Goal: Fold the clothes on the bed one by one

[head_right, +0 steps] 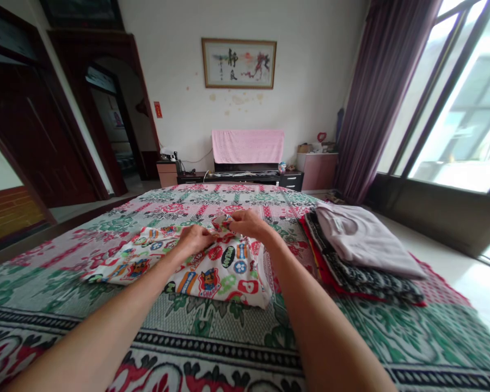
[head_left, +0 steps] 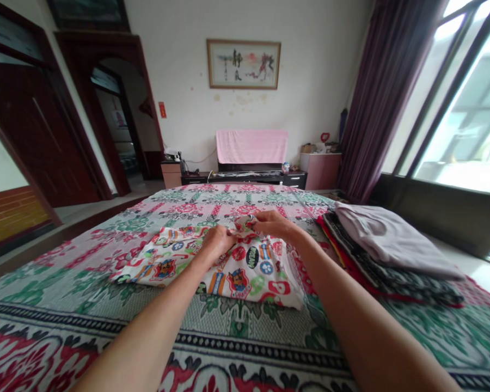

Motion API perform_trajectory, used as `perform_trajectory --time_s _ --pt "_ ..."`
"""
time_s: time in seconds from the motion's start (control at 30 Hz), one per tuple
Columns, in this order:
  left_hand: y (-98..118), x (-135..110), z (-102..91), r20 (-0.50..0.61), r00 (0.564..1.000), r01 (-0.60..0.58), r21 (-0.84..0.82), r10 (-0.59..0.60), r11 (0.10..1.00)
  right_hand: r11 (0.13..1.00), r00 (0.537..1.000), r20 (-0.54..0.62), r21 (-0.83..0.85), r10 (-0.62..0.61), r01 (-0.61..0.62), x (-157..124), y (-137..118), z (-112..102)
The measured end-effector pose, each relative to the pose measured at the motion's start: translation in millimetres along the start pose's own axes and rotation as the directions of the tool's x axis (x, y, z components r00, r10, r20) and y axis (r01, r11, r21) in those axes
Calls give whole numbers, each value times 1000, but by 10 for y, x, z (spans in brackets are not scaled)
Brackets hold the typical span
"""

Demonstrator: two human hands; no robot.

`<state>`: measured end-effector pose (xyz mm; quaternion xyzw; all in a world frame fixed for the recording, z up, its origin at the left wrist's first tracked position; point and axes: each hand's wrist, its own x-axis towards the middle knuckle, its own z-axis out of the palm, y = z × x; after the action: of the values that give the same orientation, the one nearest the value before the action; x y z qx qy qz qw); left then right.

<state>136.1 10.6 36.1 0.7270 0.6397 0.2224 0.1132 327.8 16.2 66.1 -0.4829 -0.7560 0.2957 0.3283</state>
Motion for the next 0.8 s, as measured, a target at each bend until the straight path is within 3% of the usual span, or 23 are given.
perform_trajectory --time_s 0.1,0.17,0.27,0.37,0.47,0.67,0.73,0.8 --pt "-80 -62 -47 -86 996 -31 35 34 999 998 973 230 67 3 -19 -89 -81 -77" --pt "-128 -69 -24 -127 982 -135 25 137 991 979 968 252 192 14 -64 -144 -162 -133" --pt "-174 -33 66 -126 932 -348 -44 341 936 955 986 45 246 159 -165 -182 -206 -227" --pt "-168 -5 122 -126 906 -416 -105 403 903 934 919 -164 85 358 -348 -164 -69 -302" --pt "-127 -33 61 -125 903 -426 -122 411 897 874 861 -219 -58 460 -482 -129 177 -296" --pt "-122 -108 -87 211 800 -546 -128 561 828 848 847 -269 -153 458 -507 -80 434 -106" --pt "-142 -91 -59 225 783 -567 -126 580 814 851 851 -324 -197 412 -487 -65 435 -66" --pt "-146 -70 -38 178 805 -548 -143 566 824 862 851 -361 -191 383 -469 -50 429 -46"
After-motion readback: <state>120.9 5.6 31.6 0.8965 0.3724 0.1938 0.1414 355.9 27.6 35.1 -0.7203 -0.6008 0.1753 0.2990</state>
